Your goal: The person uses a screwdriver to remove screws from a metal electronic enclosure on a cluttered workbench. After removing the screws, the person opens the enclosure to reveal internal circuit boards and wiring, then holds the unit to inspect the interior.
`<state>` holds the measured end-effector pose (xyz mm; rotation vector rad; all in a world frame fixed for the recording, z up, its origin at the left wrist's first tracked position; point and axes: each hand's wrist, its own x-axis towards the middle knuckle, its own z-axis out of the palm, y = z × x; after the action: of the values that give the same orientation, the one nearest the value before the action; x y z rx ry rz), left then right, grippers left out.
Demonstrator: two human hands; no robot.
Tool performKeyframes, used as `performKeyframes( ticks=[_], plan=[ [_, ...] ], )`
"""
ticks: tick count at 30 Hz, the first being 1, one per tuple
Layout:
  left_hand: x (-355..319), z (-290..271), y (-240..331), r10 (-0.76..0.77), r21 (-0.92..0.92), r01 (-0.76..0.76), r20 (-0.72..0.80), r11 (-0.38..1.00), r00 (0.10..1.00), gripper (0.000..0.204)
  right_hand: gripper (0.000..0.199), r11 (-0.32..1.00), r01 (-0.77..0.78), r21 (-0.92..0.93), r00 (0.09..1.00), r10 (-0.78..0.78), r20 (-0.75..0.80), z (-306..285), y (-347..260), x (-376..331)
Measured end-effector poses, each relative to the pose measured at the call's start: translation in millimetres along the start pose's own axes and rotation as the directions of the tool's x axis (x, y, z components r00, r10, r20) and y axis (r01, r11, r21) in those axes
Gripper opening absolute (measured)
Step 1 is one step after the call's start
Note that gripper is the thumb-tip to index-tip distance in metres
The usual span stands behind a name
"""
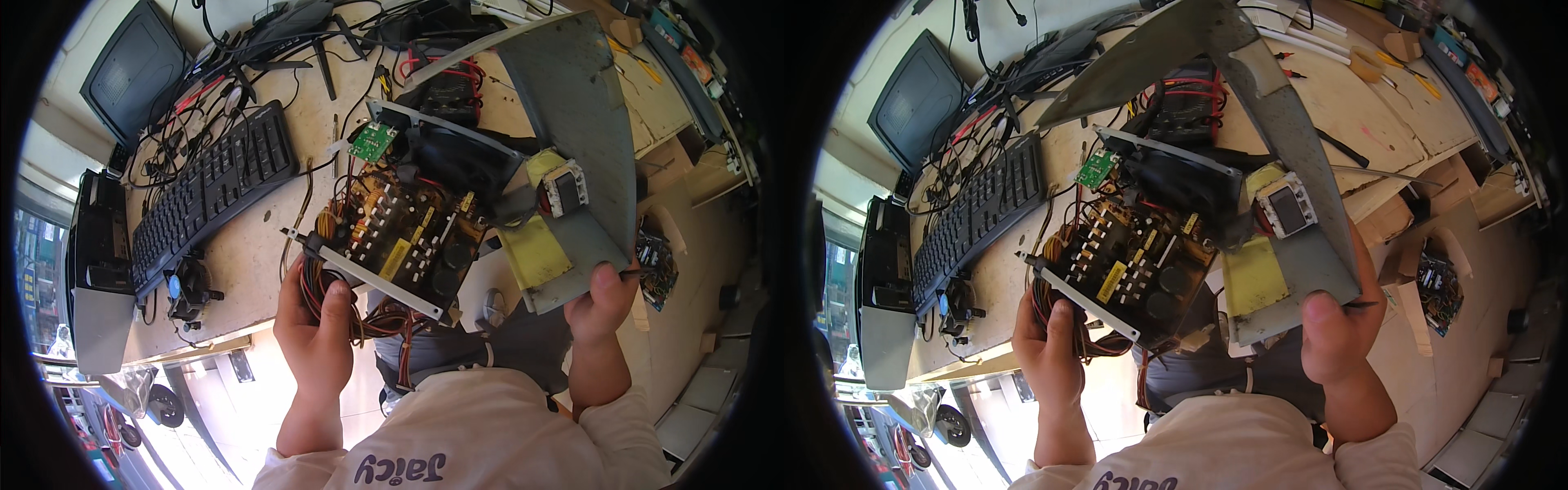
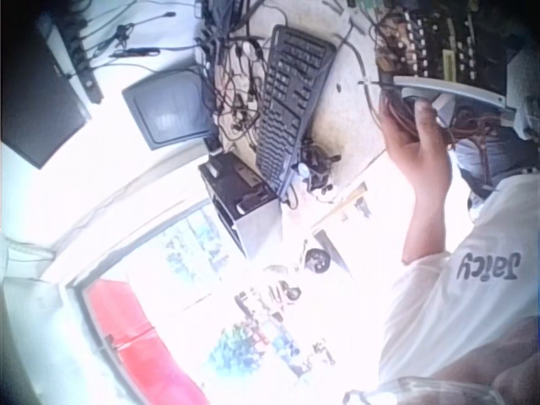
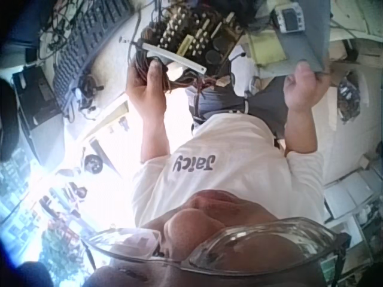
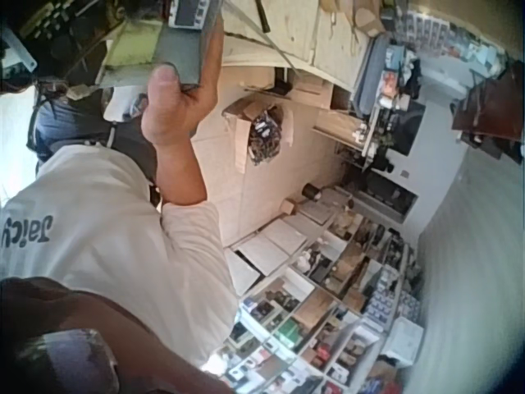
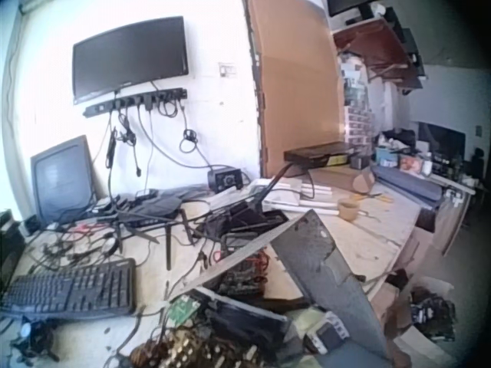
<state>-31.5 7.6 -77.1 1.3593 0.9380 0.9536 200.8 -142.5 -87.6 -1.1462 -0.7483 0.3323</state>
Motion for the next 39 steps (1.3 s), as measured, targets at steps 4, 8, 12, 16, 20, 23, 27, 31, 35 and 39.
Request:
performKeyframes(
  ticks=[4, 8, 12, 16, 20, 23, 27, 31, 35, 39],
  plan=[
    [-12.1, -2.5, -4.4, -0.110, -0.103, 0.113, 0.038, 0.988, 0.993, 0.027, 0.087, 0.999, -0.032, 0.015, 0.999, 0.032, -0.003, -15.9, 5.5, -8.3],
    [-23.1, 10.4, -9.8, 0.012, -0.115, -0.011, 0.013, 0.993, 1.000, 0.017, 0.081, 1.000, -0.005, 0.012, 1.000, 0.005, -0.025, -21.1, 7.3, -16.8],
    [-23.7, 13.0, -20.2, 0.073, -0.142, -0.072, -0.001, 0.987, 0.997, 0.015, 0.075, 1.000, 0.013, -0.020, 1.000, -0.013, -0.011, -26.9, 9.7, -18.2],
    [-24.0, 14.1, -37.1, 0.177, -0.111, -0.180, -0.037, 0.977, 0.984, 0.016, 0.074, 0.997, 0.051, -0.060, 0.998, -0.050, 0.027, -33.2, 11.3, -16.4],
    [-24.5, 8.4, -45.3, 0.296, -0.154, -0.281, 0.087, 0.947, 0.951, 0.036, 0.073, 0.998, 0.050, -0.047, 0.998, -0.048, 0.040, -43.9, 18.1, -27.7],
    [-23.5, 4.3, -61.2, 0.336, -0.037, -0.335, 0.026, 0.941, 0.941, 0.034, 0.073, 0.997, 0.065, -0.046, 0.997, -0.063, 0.041, -57.3, 25.6, -38.1],
    [-24.0, 1.9, -67.6, 0.328, -0.077, -0.323, 0.062, 0.943, 0.943, 0.051, 0.074, 0.970, 0.171, -0.173, 0.983, -0.180, -0.038, -58.6, 34.1, -43.3],
    [-26.7, -4.8, -74.9, 0.284, -0.063, -0.278, 0.109, 0.958, 0.953, 0.052, 0.073, 0.972, 0.178, -0.152, 0.982, -0.185, -0.029, -58.0, 36.8, -42.9],
    [-28.4, -5.0, -82.4, 0.240, -0.138, -0.224, 0.111, 0.965, 0.964, 0.052, 0.068, 0.969, 0.210, -0.128, 0.975, -0.218, -0.051, -69.0, 48.3, -52.6],
    [-26.4, -16.3, -107.2, 0.315, 0.012, -0.319, 0.126, 0.948, 0.941, 0.051, 0.063, 0.973, 0.196, -0.121, 0.980, -0.198, -0.002, -82.9, 49.7, -61.2]
  ],
)
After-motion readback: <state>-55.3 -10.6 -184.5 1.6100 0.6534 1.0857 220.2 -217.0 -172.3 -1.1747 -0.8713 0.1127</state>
